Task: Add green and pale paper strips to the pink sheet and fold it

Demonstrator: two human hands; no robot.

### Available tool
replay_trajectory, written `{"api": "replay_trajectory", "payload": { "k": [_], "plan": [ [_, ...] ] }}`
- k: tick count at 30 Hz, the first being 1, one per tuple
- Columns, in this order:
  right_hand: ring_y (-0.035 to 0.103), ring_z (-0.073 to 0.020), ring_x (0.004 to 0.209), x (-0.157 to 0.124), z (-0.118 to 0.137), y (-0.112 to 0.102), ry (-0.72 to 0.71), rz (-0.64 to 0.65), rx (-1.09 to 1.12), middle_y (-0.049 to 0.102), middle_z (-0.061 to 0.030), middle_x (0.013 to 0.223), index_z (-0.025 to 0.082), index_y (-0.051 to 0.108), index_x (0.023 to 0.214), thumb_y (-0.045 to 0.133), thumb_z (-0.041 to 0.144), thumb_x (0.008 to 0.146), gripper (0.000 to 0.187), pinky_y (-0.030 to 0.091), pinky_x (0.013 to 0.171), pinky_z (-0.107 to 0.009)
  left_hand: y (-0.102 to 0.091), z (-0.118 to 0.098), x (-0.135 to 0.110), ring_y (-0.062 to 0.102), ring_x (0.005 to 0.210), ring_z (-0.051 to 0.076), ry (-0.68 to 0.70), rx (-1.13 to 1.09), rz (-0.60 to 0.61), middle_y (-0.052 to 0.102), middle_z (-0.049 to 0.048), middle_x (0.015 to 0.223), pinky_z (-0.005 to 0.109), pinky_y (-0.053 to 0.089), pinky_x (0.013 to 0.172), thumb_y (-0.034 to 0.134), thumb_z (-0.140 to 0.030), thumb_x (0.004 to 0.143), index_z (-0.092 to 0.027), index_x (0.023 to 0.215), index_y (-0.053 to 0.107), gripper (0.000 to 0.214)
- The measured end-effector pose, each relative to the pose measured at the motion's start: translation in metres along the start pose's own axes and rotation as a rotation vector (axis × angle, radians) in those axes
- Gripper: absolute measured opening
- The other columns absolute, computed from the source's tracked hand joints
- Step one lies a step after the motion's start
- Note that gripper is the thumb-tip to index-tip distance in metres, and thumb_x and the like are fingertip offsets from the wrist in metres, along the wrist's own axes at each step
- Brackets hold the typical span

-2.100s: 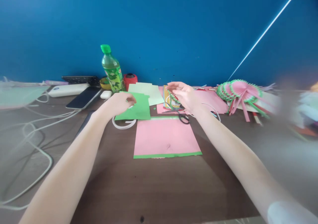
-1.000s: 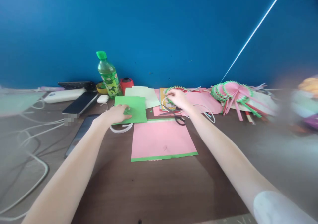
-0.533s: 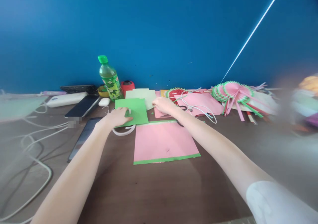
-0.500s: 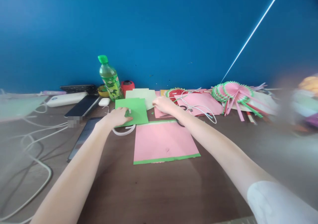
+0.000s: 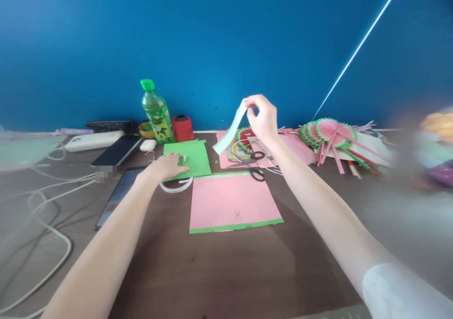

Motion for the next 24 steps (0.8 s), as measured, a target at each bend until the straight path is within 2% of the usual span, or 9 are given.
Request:
{"api": "replay_trajectory", "payload": {
  "k": [2, 5, 8, 11, 13, 15, 19, 21, 24],
  "plan": [
    [0.053, -0.0156, 0.091, 0.003, 0.006, -0.022, -0.01, -0.063, 0.115, 0.056, -0.0051, 0.091, 0.017, 0.053, 0.083, 0.035, 0.006, 0.077, 0.022, 0.043, 0.083, -0.032, -0.012, -0.001, -0.003, 0.049, 0.11, 0.035, -0.013, -0.047, -0.072, 0.052, 0.0197, 0.121, 0.042, 0.038, 0.091, 0.049, -0.043, 0.074, -0.009, 0.117, 0.052, 0.055],
    [0.049, -0.0165, 0.104, 0.003, 0.022, -0.034, 0.053, 0.003, 0.207, 0.053, -0.0037, 0.099, 0.019, 0.055, 0.085, 0.034, 0.009, 0.08, 0.024, 0.04, 0.089, -0.034, -0.037, -0.005, -0.012, 0.046, 0.115, 0.03, -0.021, -0.141, -0.229, 0.05, 0.0157, 0.125, 0.04, 0.036, 0.095, 0.032, -0.044, 0.084, -0.011, 0.122, 0.047, 0.052],
    [0.046, -0.0167, 0.109, -0.002, 0.041, -0.031, 0.141, 0.116, 0.283, 0.051, -0.0023, 0.105, 0.018, 0.056, 0.082, 0.031, 0.009, 0.081, 0.026, 0.039, 0.091, -0.033, -0.048, -0.022, -0.023, 0.043, 0.12, 0.022, 0.089, -0.534, -0.3, 0.047, 0.0078, 0.131, 0.032, 0.036, 0.098, 0.032, -0.053, 0.084, -0.018, 0.127, 0.042, 0.056],
    [0.045, -0.0177, 0.111, -0.006, 0.057, -0.02, 0.2, 0.231, 0.377, 0.05, -0.0021, 0.11, 0.018, 0.055, 0.085, 0.032, 0.012, 0.084, 0.024, 0.041, 0.089, -0.032, -0.04, -0.056, -0.029, 0.041, 0.122, 0.022, 0.319, -1.096, -0.12, 0.044, 0.0059, 0.133, 0.035, 0.036, 0.099, 0.05, -0.055, 0.076, -0.024, 0.126, 0.043, 0.059],
    [0.047, -0.0173, 0.109, -0.01, 0.06, -0.012, 0.233, 0.273, 0.473, 0.051, -0.0029, 0.112, 0.018, 0.054, 0.087, 0.033, 0.014, 0.085, 0.021, 0.044, 0.085, -0.03, -0.034, -0.083, -0.036, 0.042, 0.121, 0.023, 0.466, -1.311, 0.049, 0.046, 0.0076, 0.132, 0.037, 0.037, 0.097, 0.059, -0.049, 0.072, -0.024, 0.123, 0.046, 0.058],
    [0.049, -0.0171, 0.108, -0.017, 0.056, -0.004, 0.266, 0.294, 0.56, 0.051, -0.0038, 0.114, 0.017, 0.052, 0.091, 0.034, 0.016, 0.085, 0.019, 0.045, 0.083, -0.029, -0.029, -0.095, -0.039, 0.048, 0.115, 0.026, 0.5, -1.422, 0.13, 0.052, 0.0111, 0.125, 0.038, 0.042, 0.092, 0.065, -0.043, 0.068, -0.02, 0.116, 0.054, 0.054],
    [0.05, -0.0158, 0.109, -0.038, 0.024, 0.006, 0.342, 0.28, 0.618, 0.041, -0.0039, 0.131, 0.021, 0.039, 0.12, 0.036, 0.013, 0.081, 0.04, 0.046, 0.084, -0.028, -0.03, -0.072, -0.032, 0.057, 0.101, 0.029, 0.315, -1.434, -0.048, 0.061, 0.0121, 0.112, 0.038, 0.051, 0.079, 0.073, -0.036, 0.059, -0.015, 0.103, 0.06, 0.051],
    [0.055, -0.015, 0.1, -0.055, 0.002, 0.011, 0.429, 0.323, 0.545, 0.04, -0.0064, 0.132, 0.02, 0.035, 0.123, 0.038, 0.009, 0.075, 0.049, 0.047, 0.08, -0.028, -0.036, -0.055, -0.027, 0.058, 0.099, 0.028, 0.264, -1.426, -0.164, 0.061, 0.0102, 0.112, 0.038, 0.052, 0.077, 0.075, -0.034, 0.056, -0.016, 0.104, 0.058, 0.054],
    [0.053, -0.0176, 0.102, -0.09, -0.024, 0.023, 0.541, 0.617, 0.253, 0.055, -0.0085, 0.113, 0.015, 0.051, 0.105, 0.04, 0.009, 0.072, 0.035, 0.044, 0.084, -0.03, -0.04, -0.033, -0.02, 0.059, 0.098, 0.027, 0.218, -1.429, -0.262, 0.063, 0.0095, 0.109, 0.036, 0.052, 0.078, 0.075, -0.032, 0.053, -0.015, 0.102, 0.057, 0.054]
  ]
}}
Point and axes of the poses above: each hand's wrist, its own x-axis towards the middle knuckle, its own y-axis out of the palm, z = x × y, the point moved 10 cm from there along x, towards the middle knuckle
